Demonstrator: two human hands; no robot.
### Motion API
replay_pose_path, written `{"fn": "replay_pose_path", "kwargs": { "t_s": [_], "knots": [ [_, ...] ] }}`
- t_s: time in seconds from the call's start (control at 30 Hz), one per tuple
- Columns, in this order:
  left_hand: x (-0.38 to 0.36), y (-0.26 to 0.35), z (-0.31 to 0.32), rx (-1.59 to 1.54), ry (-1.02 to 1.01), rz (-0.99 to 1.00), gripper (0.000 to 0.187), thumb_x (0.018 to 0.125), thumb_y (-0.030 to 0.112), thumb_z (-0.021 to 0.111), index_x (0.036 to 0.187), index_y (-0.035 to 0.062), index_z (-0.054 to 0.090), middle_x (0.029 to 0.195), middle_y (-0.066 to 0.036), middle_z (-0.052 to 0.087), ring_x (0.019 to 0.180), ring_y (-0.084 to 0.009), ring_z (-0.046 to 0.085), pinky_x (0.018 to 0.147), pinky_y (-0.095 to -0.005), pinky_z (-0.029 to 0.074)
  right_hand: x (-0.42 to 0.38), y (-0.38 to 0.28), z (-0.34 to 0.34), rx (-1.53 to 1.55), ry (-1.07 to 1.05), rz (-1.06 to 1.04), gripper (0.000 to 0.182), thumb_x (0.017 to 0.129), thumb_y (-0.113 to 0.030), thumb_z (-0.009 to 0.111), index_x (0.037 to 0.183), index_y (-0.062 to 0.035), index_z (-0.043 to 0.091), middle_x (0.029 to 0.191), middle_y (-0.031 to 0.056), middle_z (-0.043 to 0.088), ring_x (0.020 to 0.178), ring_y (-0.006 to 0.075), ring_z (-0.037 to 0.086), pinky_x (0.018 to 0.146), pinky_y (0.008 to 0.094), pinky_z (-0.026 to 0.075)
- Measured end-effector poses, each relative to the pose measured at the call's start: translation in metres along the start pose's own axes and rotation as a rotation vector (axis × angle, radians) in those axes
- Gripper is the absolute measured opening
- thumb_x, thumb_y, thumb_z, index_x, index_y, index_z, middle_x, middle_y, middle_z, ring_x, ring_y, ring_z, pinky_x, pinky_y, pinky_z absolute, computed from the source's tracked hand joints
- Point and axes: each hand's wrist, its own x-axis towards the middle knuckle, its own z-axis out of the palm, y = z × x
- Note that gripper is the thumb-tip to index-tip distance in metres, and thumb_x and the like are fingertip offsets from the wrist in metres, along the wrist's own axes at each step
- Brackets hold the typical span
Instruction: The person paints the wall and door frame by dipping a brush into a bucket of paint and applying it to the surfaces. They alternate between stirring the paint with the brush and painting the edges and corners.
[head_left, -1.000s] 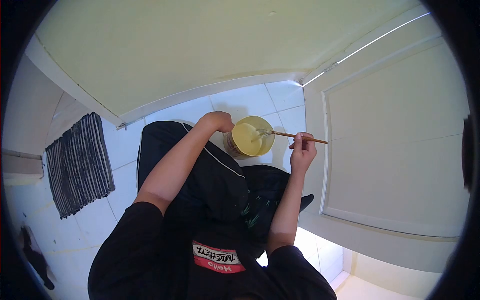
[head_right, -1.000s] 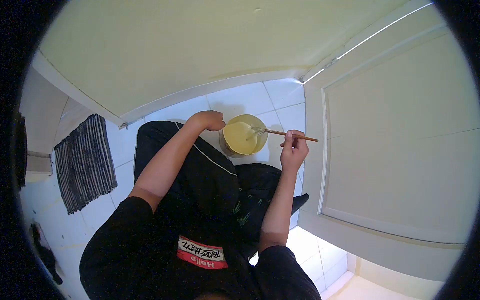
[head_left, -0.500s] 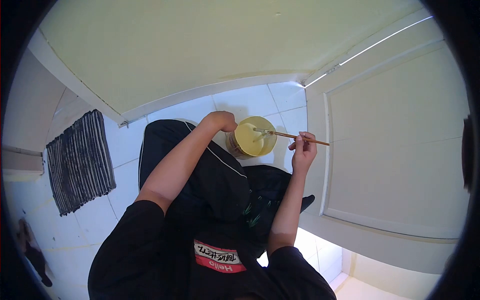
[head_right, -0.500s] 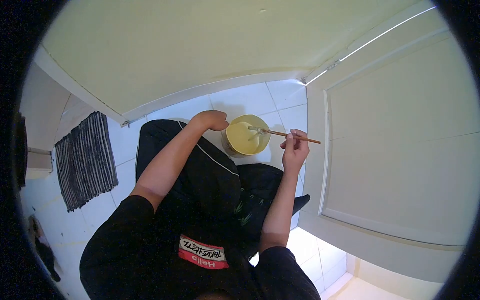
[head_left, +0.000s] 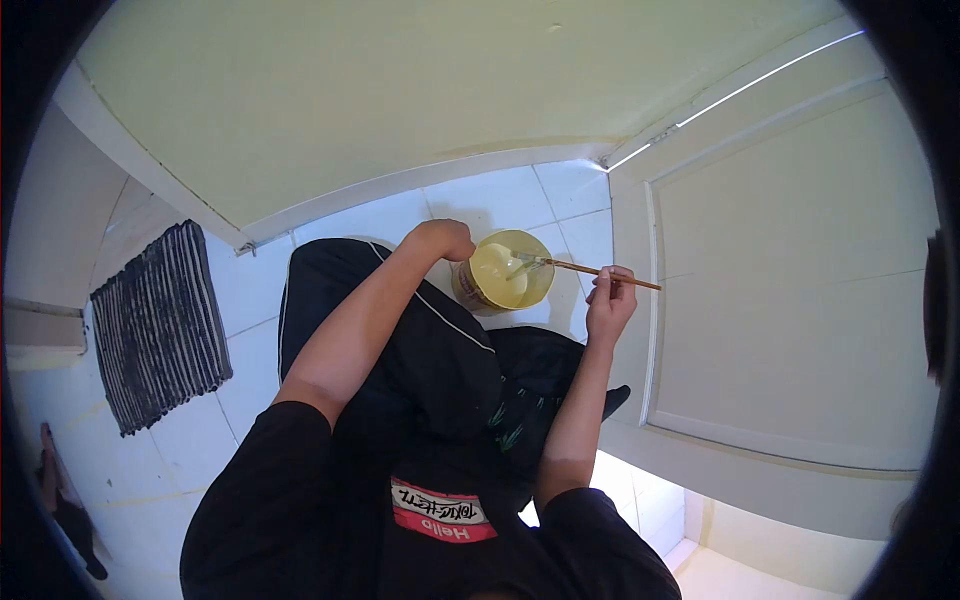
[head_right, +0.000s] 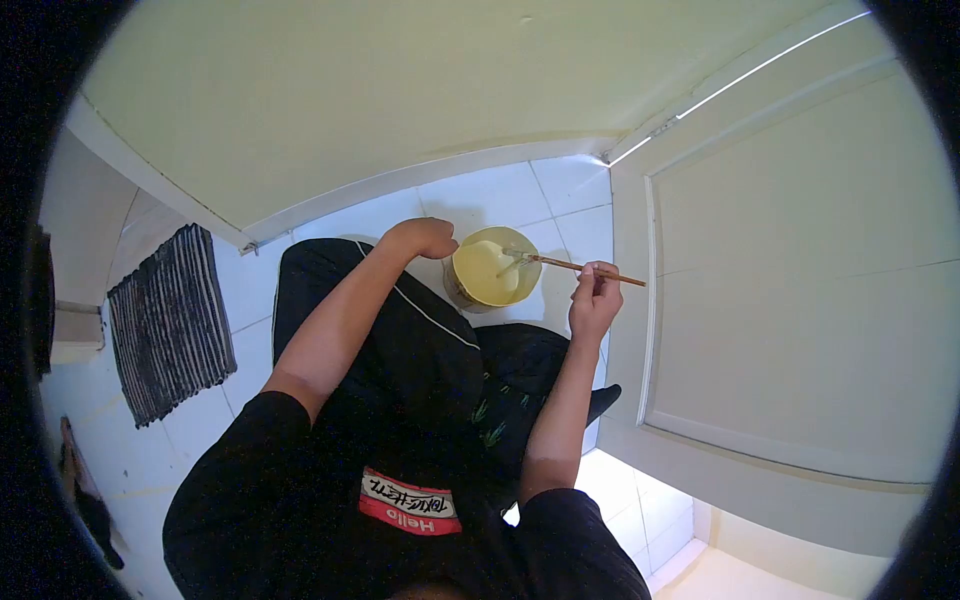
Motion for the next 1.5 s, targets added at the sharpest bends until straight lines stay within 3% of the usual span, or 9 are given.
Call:
{"fn": "replay_pose_path", "kwargs": {
  "t_s": [0.17, 0.37, 0.47, 0.57, 0.67, 0.87, 1.17, 1.3, 1.5],
  "knots": [
    [0.002, -0.002, 0.001, -0.004, 0.023, 0.032, 0.051, 0.088, 0.032, 0.049, 0.114, -0.0075, 0.066, 0.119, -0.028, 0.064, 0.111, -0.0386, 0.064, 0.097, -0.0456, 0.049, -0.001, -0.004, 0.005, 0.142, 0.014, -0.015, 0.007, 0.097, -0.009, 0.059, 0.096, -0.002, 0.058, 0.071, 0.0056, 0.06, 0.051, 0.0084, 0.054, 0.045, 0.023, 0.046],
    [-0.001, 0.0, 0.0, 0.009, -0.002, 0.028, 0.05, 0.087, 0.032, 0.05, 0.112, -0.008, 0.067, 0.118, -0.028, 0.065, 0.109, -0.0389, 0.065, 0.095, -0.0455, 0.05, 0.0, -0.002, 0.017, 0.156, 0.113, 0.118, 0.017, 0.097, -0.014, 0.063, 0.092, 0.0002, 0.055, 0.067, 0.0091, 0.061, 0.045, 0.013, 0.056, 0.041, 0.0263, 0.047],
    [0.004, 0.0, 0.003, -0.001, 0.017, -0.012, 0.043, 0.082, 0.025, 0.053, 0.11, -0.0025, 0.071, 0.119, -0.024, 0.066, 0.11, -0.0363, 0.065, 0.094, -0.0431, 0.05, 0.001, -0.001, 0.021, 0.154, 0.133, 0.118, 0.02, 0.097, -0.015, 0.063, 0.091, 0.0004, 0.053, 0.067, 0.0101, 0.061, 0.046, 0.0143, 0.058, 0.042, 0.0269, 0.048],
    [0.004, -0.001, 0.004, 0.003, 0.014, 0.003, 0.043, 0.082, 0.025, 0.053, 0.11, -0.0029, 0.071, 0.118, -0.024, 0.066, 0.11, -0.0365, 0.065, 0.094, -0.0432, 0.05, 0.002, -0.003, 0.025, 0.191, 0.14, 0.174, 0.019, 0.097, -0.015, 0.063, 0.091, 0.0, 0.053, 0.067, 0.0106, 0.062, 0.047, 0.0147, 0.059, 0.042, 0.0272, 0.048],
    [0.002, -0.003, 0.003, 0.023, 0.005, 0.058, 0.05, 0.088, 0.032, 0.049, 0.111, -0.0078, 0.068, 0.115, -0.028, 0.066, 0.106, -0.0391, 0.066, 0.094, -0.0457, 0.05, 0.002, -0.004, 0.026, 0.17, 0.135, 0.146, 0.019, 0.097, -0.015, 0.063, 0.091, -0.0003, 0.053, 0.066, 0.0099, 0.061, 0.047, 0.0144, 0.059, 0.042, 0.0267, 0.048],
    [-0.002, -0.001, 0.001, 0.004, 0.001, 0.024, 0.05, 0.084, 0.036, 0.055, 0.111, -0.0032, 0.07, 0.119, -0.024, 0.066, 0.11, -0.0366, 0.065, 0.095, -0.0432, 0.05, 0.005, 0.0, 0.01, 0.143, 0.207, 0.022, 0.015, 0.097, -0.013, 0.061, 0.091, -0.0014, 0.053, 0.064, 0.0083, 0.058, 0.046, 0.0132, 0.056, 0.042, 0.0254, 0.047],
    [0.001, 0.0, 0.001, 0.026, -0.003, 0.064, 0.049, 0.089, 0.033, 0.049, 0.109, -0.0073, 0.068, 0.114, -0.028, 0.067, 0.105, -0.0395, 0.066, 0.094, -0.046, 0.05, 0.001, -0.003, 0.023, 0.189, 0.139, 0.065, 0.016, 0.097, -0.012, 0.062, 0.088, -0.0018, 0.054, 0.063, 0.0075, 0.057, 0.044, 0.0119, 0.054, 0.04, 0.0252, 0.046],
    [-0.007, -0.001, -0.001, 0.009, 0.019, 0.063, 0.049, 0.088, 0.033, 0.05, 0.109, -0.007, 0.069, 0.113, -0.028, 0.067, 0.104, -0.0395, 0.066, 0.094, -0.0462, 0.05, 0.004, 0.0, 0.018, 0.103, 0.173, 0.039, 0.015, 0.097, -0.012, 0.062, 0.089, -0.001, 0.054, 0.063, 0.0073, 0.057, 0.046, 0.0121, 0.055, 0.041, 0.025, 0.047],
    [0.009, -0.006, 0.007, -0.022, 0.082, 0.038, 0.045, 0.088, 0.03, 0.049, 0.114, -0.0025, 0.067, 0.116, -0.026, 0.066, 0.106, -0.0384, 0.065, 0.092, -0.047, 0.05, 0.002, -0.005, 0.011, 0.206, 0.178, -0.027, 0.012, 0.098, -0.011, 0.059, 0.093, -0.0008, 0.054, 0.068, 0.0085, 0.058, 0.047, 0.013, 0.057, 0.042, 0.0252, 0.048]
  ]
}}
